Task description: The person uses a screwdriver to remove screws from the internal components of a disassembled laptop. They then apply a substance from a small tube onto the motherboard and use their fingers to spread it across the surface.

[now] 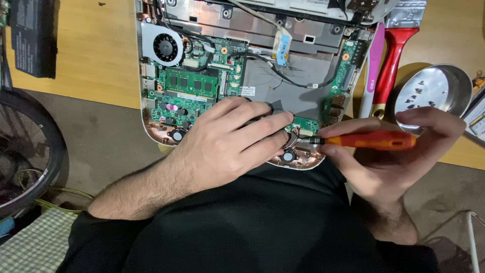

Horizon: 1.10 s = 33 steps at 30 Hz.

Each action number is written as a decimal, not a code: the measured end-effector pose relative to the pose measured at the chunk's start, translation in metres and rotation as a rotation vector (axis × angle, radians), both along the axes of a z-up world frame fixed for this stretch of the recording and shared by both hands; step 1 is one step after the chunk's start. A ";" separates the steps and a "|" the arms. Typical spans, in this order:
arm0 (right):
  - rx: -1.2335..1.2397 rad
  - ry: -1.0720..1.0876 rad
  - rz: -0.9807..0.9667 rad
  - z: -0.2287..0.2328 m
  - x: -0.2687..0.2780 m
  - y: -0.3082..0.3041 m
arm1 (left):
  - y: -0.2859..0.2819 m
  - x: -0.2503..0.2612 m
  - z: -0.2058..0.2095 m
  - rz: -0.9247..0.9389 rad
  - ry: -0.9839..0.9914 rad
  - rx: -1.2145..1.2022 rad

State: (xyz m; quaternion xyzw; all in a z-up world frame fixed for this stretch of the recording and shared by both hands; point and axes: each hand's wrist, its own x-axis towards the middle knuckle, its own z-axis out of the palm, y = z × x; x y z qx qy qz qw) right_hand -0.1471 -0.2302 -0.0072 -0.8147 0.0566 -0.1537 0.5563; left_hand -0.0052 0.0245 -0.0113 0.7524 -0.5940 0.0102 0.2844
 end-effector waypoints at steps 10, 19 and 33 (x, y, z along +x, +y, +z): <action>0.160 -0.035 0.018 -0.019 -0.003 -0.003 | -0.001 0.001 0.002 0.004 -0.008 -0.005; 0.145 -0.047 0.023 -0.017 0.001 0.003 | -0.001 0.001 0.002 0.003 0.005 -0.030; 0.092 -0.058 0.021 -0.019 0.000 0.004 | -0.001 0.001 0.002 0.006 0.021 -0.039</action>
